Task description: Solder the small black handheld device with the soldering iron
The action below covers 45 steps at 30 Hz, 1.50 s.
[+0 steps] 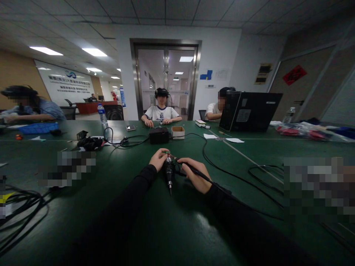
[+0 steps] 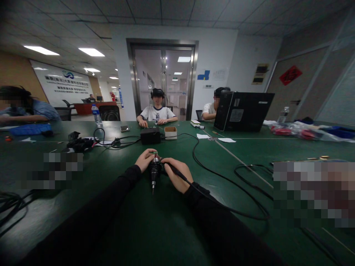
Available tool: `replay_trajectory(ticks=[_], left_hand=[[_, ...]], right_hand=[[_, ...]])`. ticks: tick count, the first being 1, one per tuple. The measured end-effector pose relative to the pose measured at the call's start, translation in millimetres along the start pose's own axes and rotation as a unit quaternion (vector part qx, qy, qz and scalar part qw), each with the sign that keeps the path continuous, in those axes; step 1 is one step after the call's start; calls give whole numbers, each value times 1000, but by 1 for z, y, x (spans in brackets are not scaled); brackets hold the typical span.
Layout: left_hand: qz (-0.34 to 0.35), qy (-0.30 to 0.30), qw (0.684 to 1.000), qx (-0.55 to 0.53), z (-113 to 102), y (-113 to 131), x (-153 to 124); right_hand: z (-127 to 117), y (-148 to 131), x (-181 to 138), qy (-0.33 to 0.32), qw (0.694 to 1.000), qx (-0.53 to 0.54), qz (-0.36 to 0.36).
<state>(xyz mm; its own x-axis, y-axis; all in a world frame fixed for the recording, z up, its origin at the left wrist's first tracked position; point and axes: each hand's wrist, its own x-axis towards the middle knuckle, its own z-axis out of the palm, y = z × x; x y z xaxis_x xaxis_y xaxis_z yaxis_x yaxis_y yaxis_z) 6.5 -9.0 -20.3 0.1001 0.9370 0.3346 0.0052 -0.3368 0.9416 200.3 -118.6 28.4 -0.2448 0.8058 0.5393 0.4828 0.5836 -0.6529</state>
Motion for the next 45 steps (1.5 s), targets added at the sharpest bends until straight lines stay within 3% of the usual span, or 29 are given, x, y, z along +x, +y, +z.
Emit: replay_trajectory(ticks=[7, 35, 45], left_hand=[[-9, 8, 1000, -9, 1, -6, 4], [30, 12, 997, 66, 0, 0, -1], [1, 11, 1000, 13, 2, -1, 0]], right_hand=[[0, 4, -1, 25, 1000, 0, 5], [-1, 0, -1, 6, 1000, -1, 8], [0, 4, -2, 32, 999, -1, 1]])
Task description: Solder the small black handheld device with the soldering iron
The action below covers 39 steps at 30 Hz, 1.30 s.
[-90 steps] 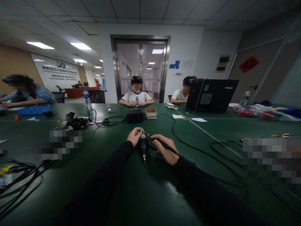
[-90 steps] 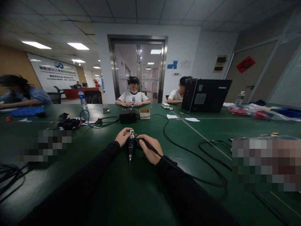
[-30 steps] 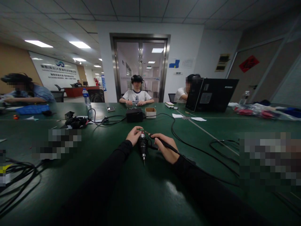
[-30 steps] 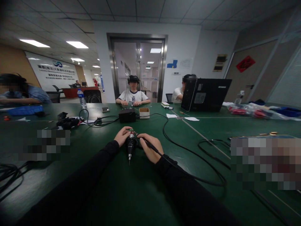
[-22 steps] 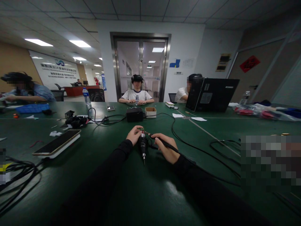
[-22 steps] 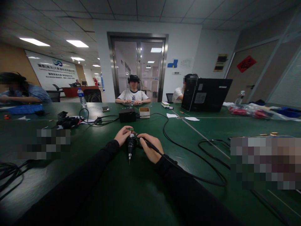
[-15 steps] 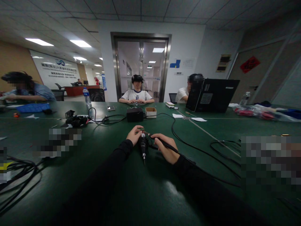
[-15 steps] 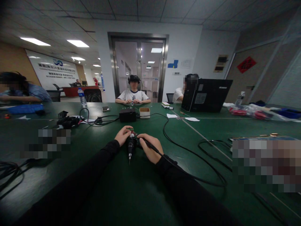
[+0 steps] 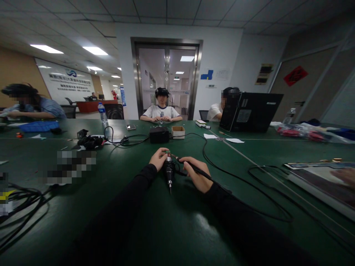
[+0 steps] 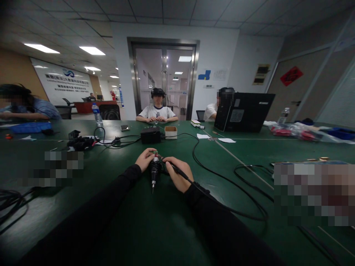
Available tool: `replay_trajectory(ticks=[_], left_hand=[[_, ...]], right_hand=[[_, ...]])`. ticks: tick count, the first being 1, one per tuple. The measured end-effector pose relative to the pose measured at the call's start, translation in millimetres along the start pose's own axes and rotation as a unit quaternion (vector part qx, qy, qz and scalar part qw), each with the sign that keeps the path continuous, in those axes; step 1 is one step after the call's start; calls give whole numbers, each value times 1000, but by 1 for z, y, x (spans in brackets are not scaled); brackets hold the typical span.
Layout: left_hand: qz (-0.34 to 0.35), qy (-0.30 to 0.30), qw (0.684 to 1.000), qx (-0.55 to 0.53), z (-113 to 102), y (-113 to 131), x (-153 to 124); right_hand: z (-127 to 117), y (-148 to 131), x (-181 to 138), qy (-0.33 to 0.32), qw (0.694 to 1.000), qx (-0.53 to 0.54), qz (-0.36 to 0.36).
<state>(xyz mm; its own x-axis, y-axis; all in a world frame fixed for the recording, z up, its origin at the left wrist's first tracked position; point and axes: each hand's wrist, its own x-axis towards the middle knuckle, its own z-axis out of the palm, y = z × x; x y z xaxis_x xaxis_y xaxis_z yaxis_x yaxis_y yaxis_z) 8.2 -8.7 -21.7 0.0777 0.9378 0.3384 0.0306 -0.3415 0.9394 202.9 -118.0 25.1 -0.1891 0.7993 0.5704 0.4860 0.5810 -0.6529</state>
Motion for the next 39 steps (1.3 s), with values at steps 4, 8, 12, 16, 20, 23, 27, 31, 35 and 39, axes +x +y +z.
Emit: replay_trajectory(ticks=[4, 8, 12, 16, 20, 23, 27, 31, 35, 39], left_hand=[[-4, -7, 1000, -21, 0, -1, 1], [-5, -11, 1000, -28, -1, -1, 1], [-3, -12, 1000, -21, -1, -1, 1], [1, -7, 1000, -9, 0, -2, 1], [-15, -11, 1000, -16, 0, -5, 2], [-41, 2, 999, 0, -1, -5, 3], [-50, 27, 998, 36, -1, -1, 2], [-56, 41, 996, 59, -1, 4, 2], [-74, 37, 996, 46, -1, 2, 3], [-80, 25, 996, 35, -1, -3, 4]], right_hand=[[0, 0, 0, -2, 1000, -5, -5], [-1, -1, 0, -5, 1000, -5, -4], [-1, 0, 1, -13, 1000, -6, 0], [0, 0, 1, -10, 1000, 0, 0], [-1, -1, 0, 1, 1000, 0, -1], [-2, -1, 0, 8, 1000, -5, -4], [-3, -1, 1, 9, 1000, -15, -5], [-5, 0, 2, 13, 1000, -19, -3], [-5, 1, 2, 9, 1000, -22, 1], [-5, 1, 2, 6, 1000, -25, 2]])
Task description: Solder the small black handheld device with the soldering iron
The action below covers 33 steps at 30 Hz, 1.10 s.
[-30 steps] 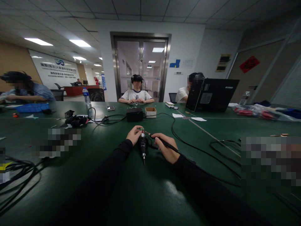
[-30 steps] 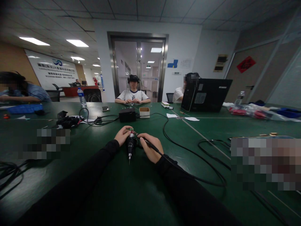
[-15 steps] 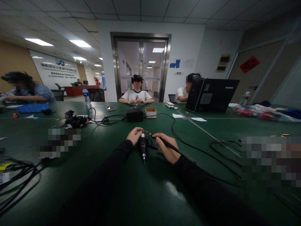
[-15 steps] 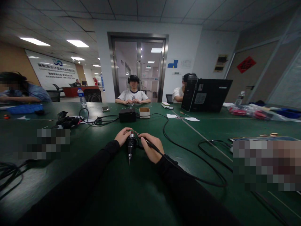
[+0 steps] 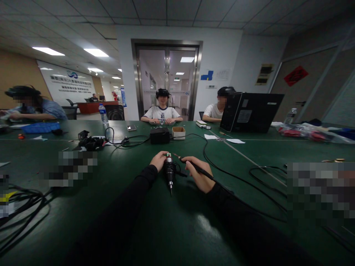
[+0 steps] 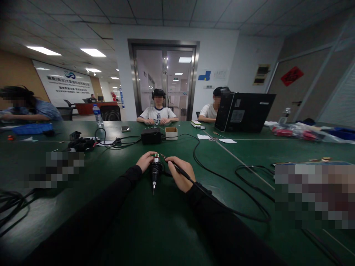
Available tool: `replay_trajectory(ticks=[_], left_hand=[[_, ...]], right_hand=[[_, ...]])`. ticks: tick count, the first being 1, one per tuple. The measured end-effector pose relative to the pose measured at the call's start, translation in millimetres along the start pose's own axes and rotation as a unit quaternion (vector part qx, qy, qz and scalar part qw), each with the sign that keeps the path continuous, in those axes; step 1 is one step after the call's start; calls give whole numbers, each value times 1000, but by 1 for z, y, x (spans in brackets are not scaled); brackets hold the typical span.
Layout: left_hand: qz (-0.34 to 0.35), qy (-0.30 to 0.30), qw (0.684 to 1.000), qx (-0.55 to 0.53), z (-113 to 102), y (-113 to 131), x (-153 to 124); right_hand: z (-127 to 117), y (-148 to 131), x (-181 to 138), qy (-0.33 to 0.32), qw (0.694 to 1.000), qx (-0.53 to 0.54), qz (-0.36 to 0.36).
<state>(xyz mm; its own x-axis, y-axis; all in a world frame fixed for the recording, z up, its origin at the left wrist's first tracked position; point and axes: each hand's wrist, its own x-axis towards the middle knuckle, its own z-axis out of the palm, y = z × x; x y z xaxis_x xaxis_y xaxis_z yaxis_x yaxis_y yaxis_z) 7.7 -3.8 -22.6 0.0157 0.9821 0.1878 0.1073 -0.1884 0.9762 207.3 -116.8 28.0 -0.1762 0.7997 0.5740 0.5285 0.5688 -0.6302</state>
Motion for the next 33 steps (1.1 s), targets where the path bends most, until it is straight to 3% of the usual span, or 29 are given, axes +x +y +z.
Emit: replay_trajectory(ticks=[6, 16, 21, 26, 33], left_hand=[[13, -7, 996, 86, -2, -3, 2], [-22, -19, 958, 284, -8, 14, -3], [-74, -71, 939, 329, -10, 37, -11], [-139, -148, 901, 383, -3, 71, -39], [-54, -193, 849, 489, 6, 85, -63]], right_hand=[[1, -1, 1, 8, 1000, -1, -8], [-2, -2, 1, 12, 1000, -5, -9], [-2, 0, 1, 12, 1000, -2, 0], [-2, 5, 2, 23, 1000, 11, 2], [-2, 6, 2, 33, 999, 15, 8]])
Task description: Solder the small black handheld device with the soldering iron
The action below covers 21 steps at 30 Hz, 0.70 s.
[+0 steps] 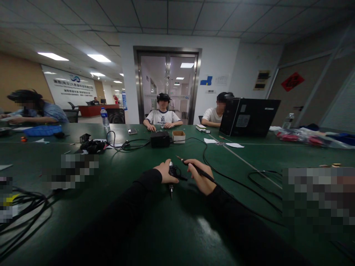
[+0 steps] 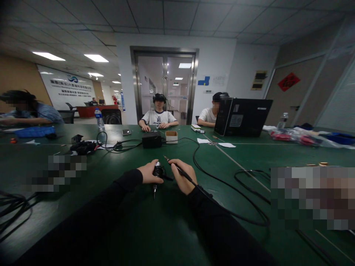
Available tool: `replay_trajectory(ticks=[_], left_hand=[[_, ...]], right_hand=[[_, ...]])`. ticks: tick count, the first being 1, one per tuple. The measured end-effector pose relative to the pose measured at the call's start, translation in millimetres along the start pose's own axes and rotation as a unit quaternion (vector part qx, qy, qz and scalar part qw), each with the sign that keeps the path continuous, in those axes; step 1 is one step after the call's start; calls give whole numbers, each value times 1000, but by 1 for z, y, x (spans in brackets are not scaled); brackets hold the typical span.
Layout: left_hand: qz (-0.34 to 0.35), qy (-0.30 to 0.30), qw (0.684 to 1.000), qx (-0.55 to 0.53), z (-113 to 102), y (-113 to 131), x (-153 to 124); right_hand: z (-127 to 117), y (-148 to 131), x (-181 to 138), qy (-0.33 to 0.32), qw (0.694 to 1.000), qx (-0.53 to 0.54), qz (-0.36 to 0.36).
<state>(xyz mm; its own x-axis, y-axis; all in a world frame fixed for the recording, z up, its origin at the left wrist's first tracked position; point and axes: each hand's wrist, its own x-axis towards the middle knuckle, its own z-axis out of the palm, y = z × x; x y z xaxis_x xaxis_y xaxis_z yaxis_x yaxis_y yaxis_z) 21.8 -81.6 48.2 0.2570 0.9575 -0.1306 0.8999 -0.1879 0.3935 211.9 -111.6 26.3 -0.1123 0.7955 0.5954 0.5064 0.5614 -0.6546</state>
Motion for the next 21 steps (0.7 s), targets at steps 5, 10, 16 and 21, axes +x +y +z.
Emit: replay_trajectory(ticks=[5, 10, 16, 21], left_hand=[[-11, 55, 998, 42, 6, 8, -4], [-6, 41, 999, 23, 1, -7, -18], [-30, 25, 999, 7, -18, -58, -65], [-75, 52, 995, -26, -37, -112, -111]], right_hand=[[1, 1, 0, 2, 1000, -3, -6], [1, -3, -1, -3, 1000, -2, -6], [1, -5, -2, -12, 1000, 7, -6], [-1, -8, -2, -12, 1000, 3, -7]])
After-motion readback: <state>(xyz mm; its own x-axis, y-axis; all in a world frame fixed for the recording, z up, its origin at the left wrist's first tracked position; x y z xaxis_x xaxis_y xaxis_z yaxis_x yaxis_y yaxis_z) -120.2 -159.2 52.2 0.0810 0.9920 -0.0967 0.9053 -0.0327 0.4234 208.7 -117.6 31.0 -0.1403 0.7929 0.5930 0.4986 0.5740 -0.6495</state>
